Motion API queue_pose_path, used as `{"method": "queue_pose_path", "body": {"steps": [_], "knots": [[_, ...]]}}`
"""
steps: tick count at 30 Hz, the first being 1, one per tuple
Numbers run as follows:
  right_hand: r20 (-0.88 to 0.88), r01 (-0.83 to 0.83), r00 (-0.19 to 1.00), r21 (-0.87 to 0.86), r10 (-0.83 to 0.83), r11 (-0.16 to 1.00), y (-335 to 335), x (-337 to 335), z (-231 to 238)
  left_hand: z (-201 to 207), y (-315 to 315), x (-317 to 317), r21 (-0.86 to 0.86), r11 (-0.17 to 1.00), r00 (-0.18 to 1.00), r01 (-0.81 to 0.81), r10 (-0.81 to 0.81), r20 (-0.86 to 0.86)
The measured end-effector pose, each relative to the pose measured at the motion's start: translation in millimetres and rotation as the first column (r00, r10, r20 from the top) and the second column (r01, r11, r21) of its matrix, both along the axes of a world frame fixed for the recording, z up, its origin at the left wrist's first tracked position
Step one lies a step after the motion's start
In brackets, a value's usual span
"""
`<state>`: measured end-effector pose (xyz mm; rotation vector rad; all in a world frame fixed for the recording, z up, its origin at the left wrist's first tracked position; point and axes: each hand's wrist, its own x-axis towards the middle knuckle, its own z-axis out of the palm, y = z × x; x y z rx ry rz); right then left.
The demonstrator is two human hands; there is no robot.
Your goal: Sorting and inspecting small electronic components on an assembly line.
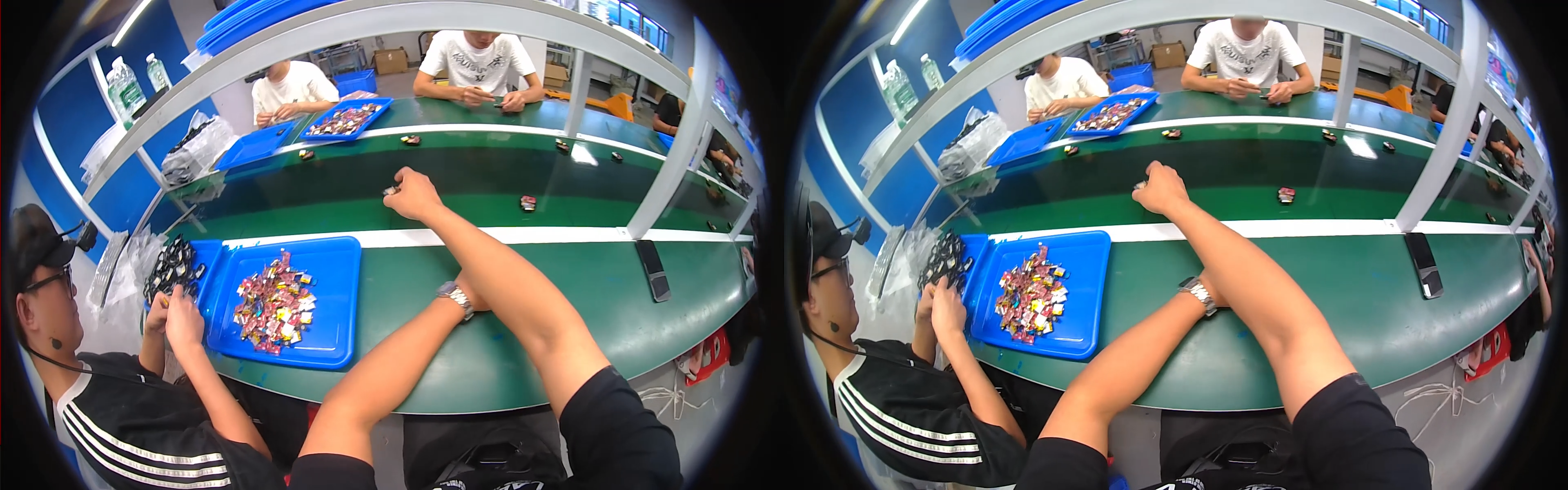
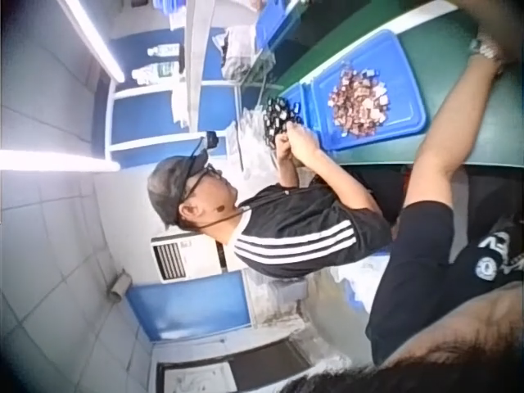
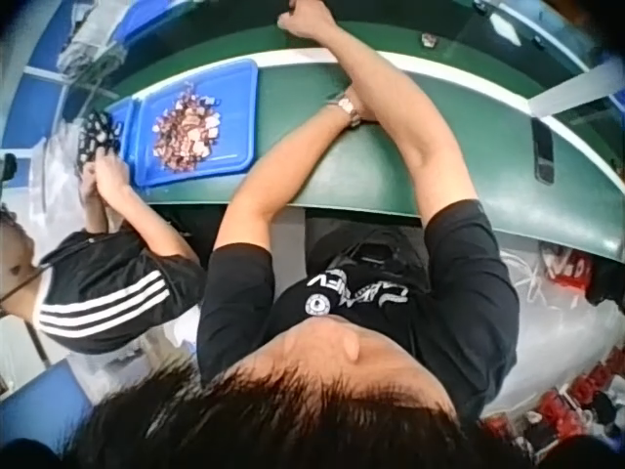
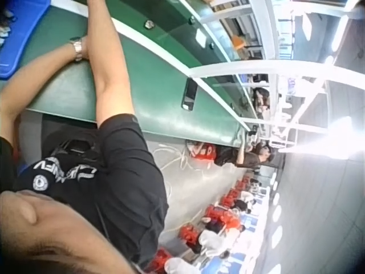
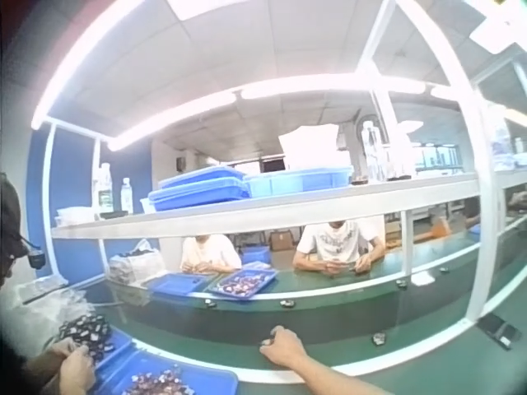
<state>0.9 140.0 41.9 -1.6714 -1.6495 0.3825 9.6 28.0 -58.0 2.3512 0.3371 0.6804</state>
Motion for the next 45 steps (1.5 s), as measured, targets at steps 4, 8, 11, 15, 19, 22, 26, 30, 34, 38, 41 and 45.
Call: {"method": "queue_pose_path", "body": {"steps": [4,8,11,15,19,22,26,30,34,38,41,45], "knots": [[-0.091,-0.051,0.994,0.167,0.067,0.985,-50.0,74.1,39.7,56.8,-22.7,-18.5,0.078,0.988,0.989,-0.130,0.135,-0.067],[-0.165,-0.047,0.983,0.178,0.077,0.983,-104.2,155.3,17.7,58.9,-21.4,-20.5,-0.082,0.976,0.979,-0.204,0.202,-0.024],[-0.251,0.035,0.968,0.158,0.006,0.987,-156.8,193.3,-20.5,55.7,-17.1,-13.8,-0.234,0.937,0.963,-0.259,0.269,0.012],[-0.324,-0.096,0.939,0.088,0.120,0.991,-197.6,177.9,-32.6,48.5,-3.2,-17.3,-0.576,0.797,0.925,-0.182,0.338,0.176],[-0.289,-0.234,0.921,0.130,0.263,0.964,-200.3,168.6,-20.0,49.2,1.9,-21.3,-0.773,0.633,0.879,-0.047,0.394,0.269],[-0.292,-0.337,0.880,0.171,0.375,0.926,-203.1,171.1,-17.7,56.4,1.9,-27.1,-0.822,0.570,0.945,-0.002,0.269,0.185],[-0.248,-0.414,0.861,0.164,0.443,0.896,-201.2,171.1,-14.2,61.1,12.8,-41.0,-0.794,0.608,0.991,0.016,0.099,0.095],[-0.181,-0.361,0.895,0.242,0.408,0.901,-201.8,171.0,-16.0,69.2,4.9,-37.9,-0.835,0.537,0.975,0.121,0.094,0.202],[-0.073,-0.266,0.949,0.331,0.306,0.905,-203.5,168.0,-17.9,72.3,-7.6,-33.2,-0.845,0.516,0.976,0.139,0.073,0.205],[0.051,-0.223,0.974,0.398,0.222,0.890,-204.6,164.3,-20.5,68.5,-9.3,-31.7,-0.846,0.510,0.969,0.157,0.085,0.231],[0.142,-0.250,0.968,0.416,0.209,0.874,-203.0,162.4,-23.9,61.3,-5.0,-32.9,-0.841,0.506,0.953,0.193,0.109,0.284],[0.161,-0.251,0.966,0.378,0.204,0.891,-204.0,162.9,-24.6,62.5,-5.0,-31.0,-0.852,0.498,0.955,0.162,0.139,0.263]]}}
